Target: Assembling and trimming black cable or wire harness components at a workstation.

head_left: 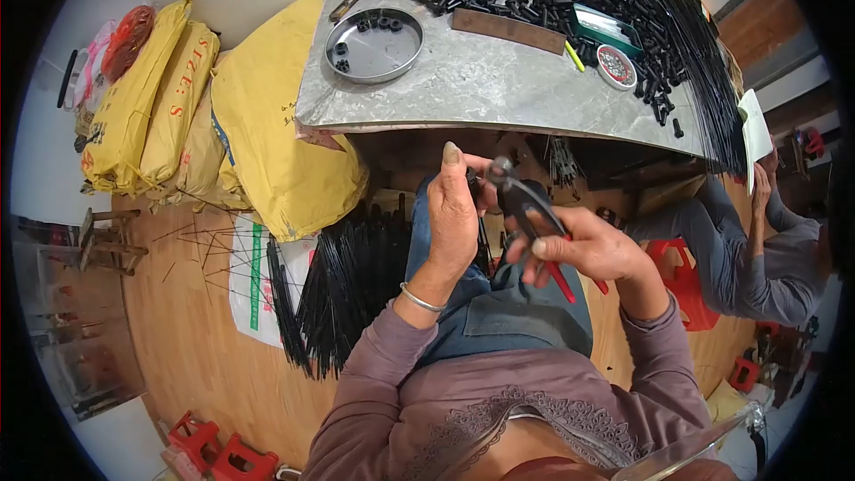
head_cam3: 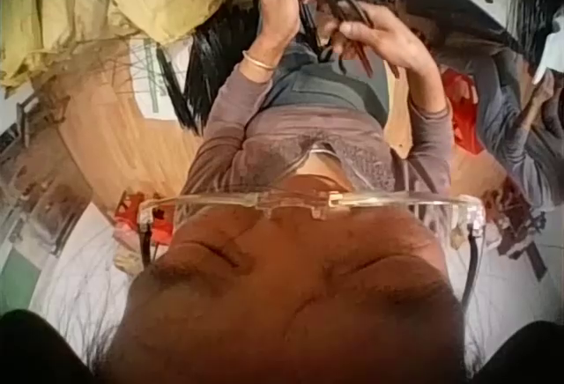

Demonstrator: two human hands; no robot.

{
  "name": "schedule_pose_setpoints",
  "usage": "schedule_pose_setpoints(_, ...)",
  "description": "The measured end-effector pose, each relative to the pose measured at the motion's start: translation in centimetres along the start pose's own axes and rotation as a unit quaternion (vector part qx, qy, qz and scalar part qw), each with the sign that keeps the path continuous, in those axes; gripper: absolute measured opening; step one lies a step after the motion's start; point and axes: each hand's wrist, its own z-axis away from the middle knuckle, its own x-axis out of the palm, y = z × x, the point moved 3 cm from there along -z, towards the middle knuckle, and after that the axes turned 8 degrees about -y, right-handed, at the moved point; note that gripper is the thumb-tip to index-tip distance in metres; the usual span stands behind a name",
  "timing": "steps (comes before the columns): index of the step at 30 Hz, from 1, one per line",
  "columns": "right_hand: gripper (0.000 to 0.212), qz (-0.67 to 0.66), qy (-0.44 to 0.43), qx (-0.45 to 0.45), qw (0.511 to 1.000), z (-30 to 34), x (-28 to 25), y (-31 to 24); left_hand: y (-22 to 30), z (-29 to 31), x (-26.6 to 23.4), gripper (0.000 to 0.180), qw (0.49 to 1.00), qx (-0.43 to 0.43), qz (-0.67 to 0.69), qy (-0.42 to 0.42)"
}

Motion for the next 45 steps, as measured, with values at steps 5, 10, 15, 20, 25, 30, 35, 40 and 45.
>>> schedule_pose_setpoints(5, 0.038, -0.037, -0.04, 0.036, 0.998, 0.8, -0.4, 0.5, 0.1, 0.1, 0.5, 0.066, 1.0, 0.012, -0.004, -0.017)
schedule_pose_setpoints(10, 0.036, -0.021, -0.048, 0.101, 0.993, 1.6, -0.3, -0.7, -0.3, 0.2, 0.8, 0.067, 0.998, 0.017, -0.035, -0.043)
schedule_pose_setpoints(15, 0.024, 0.015, -0.018, 0.161, 0.987, 2.1, 0.4, -1.0, -0.3, 0.7, 1.5, 0.065, 0.995, 0.02, -0.081, -0.05)
schedule_pose_setpoints(20, 0.019, 0.517, 0.143, 0.017, 0.844, 0.5, -1.5, 0.1, -0.6, 0.4, 1.3, 0.064, 0.995, 0.031, -0.089, -0.019)
schedule_pose_setpoints(25, 0.024, 0.367, 0.108, 0.074, 0.921, 1.3, -1.1, -1.7, -0.4, -0.4, 1.4, 0.062, 0.997, 0.002, -0.051, -0.051)
schedule_pose_setpoints(30, 0.02, 0.233, 0.037, 0.165, 0.958, 2.3, -0.9, -3.6, -0.6, -0.3, 1.0, 0.062, 0.999, -0.009, -0.023, -0.048)
schedule_pose_setpoints(35, 0.021, 0.247, 0.024, 0.205, 0.947, 2.6, -0.9, -4.0, -0.8, -0.2, 1.1, 0.065, 0.998, -0.015, -0.045, -0.046)
schedule_pose_setpoints(40, 0.019, 0.247, 0.034, 0.211, 0.945, 2.7, -0.4, -3.4, -0.7, 0.3, 1.9, 0.06, 0.997, 0.014, -0.041, -0.058)
schedule_pose_setpoints(45, 0.022, 0.393, 0.051, 0.148, 0.906, 2.0, -1.3, -2.7, -0.8, 0.2, 2.1, 0.065, 0.995, 0.005, -0.074, -0.068)
